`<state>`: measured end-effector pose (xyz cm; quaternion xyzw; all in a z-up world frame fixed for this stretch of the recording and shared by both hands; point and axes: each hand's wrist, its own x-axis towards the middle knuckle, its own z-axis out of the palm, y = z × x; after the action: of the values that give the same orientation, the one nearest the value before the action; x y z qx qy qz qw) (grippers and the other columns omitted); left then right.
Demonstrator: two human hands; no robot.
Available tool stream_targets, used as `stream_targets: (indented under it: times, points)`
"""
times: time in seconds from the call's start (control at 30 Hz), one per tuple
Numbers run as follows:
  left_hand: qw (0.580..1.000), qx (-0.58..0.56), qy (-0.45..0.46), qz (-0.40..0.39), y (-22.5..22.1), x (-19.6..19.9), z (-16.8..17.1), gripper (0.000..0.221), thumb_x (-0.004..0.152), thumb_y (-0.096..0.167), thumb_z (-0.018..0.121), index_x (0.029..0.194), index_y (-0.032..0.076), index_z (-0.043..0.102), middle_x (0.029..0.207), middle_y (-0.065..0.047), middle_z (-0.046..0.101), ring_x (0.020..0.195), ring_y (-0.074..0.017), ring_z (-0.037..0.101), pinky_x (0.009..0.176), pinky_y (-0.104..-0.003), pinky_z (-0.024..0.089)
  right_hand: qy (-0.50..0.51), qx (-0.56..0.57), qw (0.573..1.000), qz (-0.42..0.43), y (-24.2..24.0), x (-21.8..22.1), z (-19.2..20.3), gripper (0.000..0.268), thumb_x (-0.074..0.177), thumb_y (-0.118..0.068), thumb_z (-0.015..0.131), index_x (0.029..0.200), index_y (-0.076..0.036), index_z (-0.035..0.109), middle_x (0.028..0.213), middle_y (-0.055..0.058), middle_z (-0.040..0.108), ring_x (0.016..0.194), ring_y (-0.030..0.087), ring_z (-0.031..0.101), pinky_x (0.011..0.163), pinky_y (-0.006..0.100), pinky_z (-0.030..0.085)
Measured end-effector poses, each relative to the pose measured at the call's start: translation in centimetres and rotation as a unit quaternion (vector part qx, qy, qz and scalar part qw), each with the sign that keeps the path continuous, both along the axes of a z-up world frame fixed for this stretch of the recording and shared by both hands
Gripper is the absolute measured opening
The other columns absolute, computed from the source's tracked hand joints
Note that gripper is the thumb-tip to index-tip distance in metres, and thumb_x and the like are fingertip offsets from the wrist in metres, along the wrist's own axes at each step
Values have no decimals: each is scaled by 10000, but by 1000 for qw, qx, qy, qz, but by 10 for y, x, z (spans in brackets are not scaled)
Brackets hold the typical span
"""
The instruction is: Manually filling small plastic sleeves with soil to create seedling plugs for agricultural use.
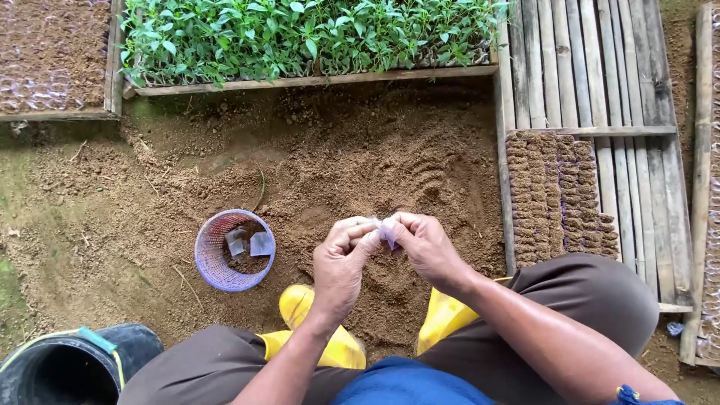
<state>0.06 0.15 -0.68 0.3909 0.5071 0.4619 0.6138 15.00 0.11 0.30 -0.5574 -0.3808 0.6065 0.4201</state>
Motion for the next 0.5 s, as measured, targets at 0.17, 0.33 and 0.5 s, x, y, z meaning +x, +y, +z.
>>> stream_targets:
  times: [0.17,0.33,0.5]
  points:
    - [999,18,26,9,0,-1,-12,98,907,65,767,991,24,797,1053,-86,706,886,-72,630,838,-264,545,6,-37,999,-6,-1,-2,-1,291,1017,-189,643,750,-74,666,702,50,717,665,122,678,635,239,520]
    - [999,-21,-40,3,-2,-1,-20,84,893,68,775,954,10,781,1009,-74,671,858,-73,574,740,-239,497,30,-55,997,-46,0,2,-11,235,1014,-173,612,829,-51,693,740,71,716,693,143,657,639,255,521]
    - [992,-80,-100,-5,-5,0,-23,98,900,77,753,982,25,761,898,-76,729,716,-72,594,623,-187,452,76,-94,990,-66,-3,0,-19,176,962,-152,624,823,-66,689,735,69,717,679,142,661,618,247,506]
